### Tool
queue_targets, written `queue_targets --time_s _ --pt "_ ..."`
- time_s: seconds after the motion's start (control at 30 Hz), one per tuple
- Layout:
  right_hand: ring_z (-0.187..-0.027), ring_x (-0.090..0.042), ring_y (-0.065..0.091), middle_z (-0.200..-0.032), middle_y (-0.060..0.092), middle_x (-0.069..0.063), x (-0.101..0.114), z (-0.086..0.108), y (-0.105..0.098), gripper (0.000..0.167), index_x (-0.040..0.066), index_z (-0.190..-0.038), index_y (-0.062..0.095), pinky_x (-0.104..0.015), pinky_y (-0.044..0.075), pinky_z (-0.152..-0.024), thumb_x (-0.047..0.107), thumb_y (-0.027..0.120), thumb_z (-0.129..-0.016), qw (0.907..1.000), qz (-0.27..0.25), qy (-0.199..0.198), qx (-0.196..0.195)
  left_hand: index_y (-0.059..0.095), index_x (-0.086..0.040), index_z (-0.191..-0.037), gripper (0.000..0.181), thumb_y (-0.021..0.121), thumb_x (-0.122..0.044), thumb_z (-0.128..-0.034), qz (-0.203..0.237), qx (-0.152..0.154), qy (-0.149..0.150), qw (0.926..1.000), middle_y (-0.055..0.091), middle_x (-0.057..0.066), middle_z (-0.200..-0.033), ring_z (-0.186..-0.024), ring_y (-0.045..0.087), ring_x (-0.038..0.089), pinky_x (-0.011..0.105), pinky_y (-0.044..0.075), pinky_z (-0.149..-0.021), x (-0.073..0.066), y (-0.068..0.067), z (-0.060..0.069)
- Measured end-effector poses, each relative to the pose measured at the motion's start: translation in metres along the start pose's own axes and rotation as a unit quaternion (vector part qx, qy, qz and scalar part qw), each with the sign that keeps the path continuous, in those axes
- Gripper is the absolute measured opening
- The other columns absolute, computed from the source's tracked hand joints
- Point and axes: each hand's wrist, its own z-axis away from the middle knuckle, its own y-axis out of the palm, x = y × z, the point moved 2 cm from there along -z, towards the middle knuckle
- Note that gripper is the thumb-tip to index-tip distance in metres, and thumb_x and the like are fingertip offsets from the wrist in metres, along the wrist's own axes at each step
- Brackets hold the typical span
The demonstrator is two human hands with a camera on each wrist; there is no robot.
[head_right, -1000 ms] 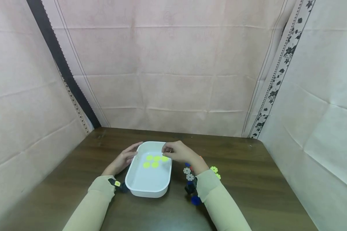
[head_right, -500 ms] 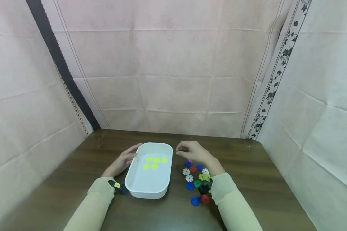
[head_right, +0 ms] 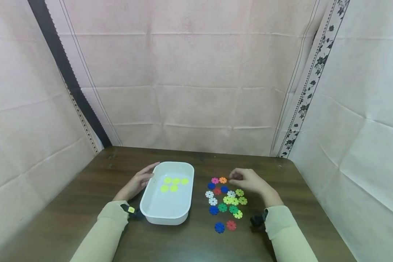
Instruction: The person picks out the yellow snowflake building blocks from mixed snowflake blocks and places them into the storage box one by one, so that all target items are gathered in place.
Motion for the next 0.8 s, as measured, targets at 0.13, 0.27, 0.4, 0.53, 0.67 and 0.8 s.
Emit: queue_targets --time_s 0.13,0.27,0.4,0.53,0.67,0.8 --pt "-0.091 -0.015 0.061 -0.100 0.067 0.003 -0.038 0.011 -0.002 0.027 0.010 -0.111 0.069 -0.035 0.052 -0.080 0.031 0.070 -0.095 0.9999 0.004 0.014 0.004 0.044 -0.027 -0.153 0.051 0.051 -0.021 -0.1025 0.002 -0.005 -0.001 1.0000 0.042 0.001 -0.155 -0.135 0.050 0.026 0.046 0.036 -0.114 -0.001 -0.001 0.000" --pt "-0.083 -0.017 0.054 -0.099 0.064 -0.002 -0.063 0.020 -0.001 0.025 0.011 -0.111 0.070 -0.030 0.048 -0.070 0.029 0.072 -0.094 0.9994 -0.025 0.018 0.016 0.044 -0.027 -0.152 0.051 0.051 -0.019 -0.1023 0.006 0.000 -0.004 1.0000 0.043 0.003 -0.154 -0.135 0.049 0.026 0.045 0.037 -0.114 -0.001 -0.001 0.000" --pt "-0.084 -0.017 0.051 -0.102 0.062 -0.004 -0.070 0.025 0.002 0.028 0.014 -0.112 0.070 -0.029 0.046 -0.070 0.032 0.075 -0.091 0.9985 -0.049 0.017 0.018 0.041 -0.025 -0.154 0.053 0.050 -0.020 -0.1023 -0.003 0.003 0.005 1.0000 0.041 0.006 -0.155 -0.136 0.049 0.027 0.041 0.040 -0.111 -0.001 0.000 0.000" --pt "-0.086 -0.019 0.048 -0.103 0.060 -0.005 -0.067 0.026 0.005 0.030 0.014 -0.112 0.069 -0.031 0.044 -0.071 0.032 0.077 -0.089 0.9981 -0.056 0.016 0.022 0.039 -0.024 -0.155 0.054 0.050 -0.020 -0.1026 -0.002 0.007 0.009 0.9999 0.041 0.007 -0.155 -0.136 0.049 0.027 0.036 0.043 -0.108 -0.001 0.000 0.001" --pt "-0.086 -0.021 0.047 -0.102 0.058 -0.007 -0.063 0.025 0.008 0.028 0.013 -0.111 0.069 -0.031 0.042 -0.071 0.029 0.077 -0.090 0.9985 -0.051 0.012 0.017 0.042 -0.025 -0.154 0.053 0.051 -0.018 -0.1026 0.009 0.007 0.009 0.9999 0.042 0.004 -0.154 -0.135 0.049 0.027 0.034 0.045 -0.106 -0.001 -0.001 0.001" --pt "-0.086 -0.022 0.046 -0.102 0.059 -0.007 -0.062 0.026 0.010 0.024 0.013 -0.110 0.069 -0.031 0.041 -0.071 0.025 0.076 -0.091 0.9983 -0.055 0.015 0.008 0.042 -0.025 -0.153 0.052 0.051 -0.019 -0.1024 0.010 0.011 0.011 0.9998 0.041 0.004 -0.155 -0.136 0.049 0.028 0.033 0.046 -0.105 0.000 0.000 0.001"
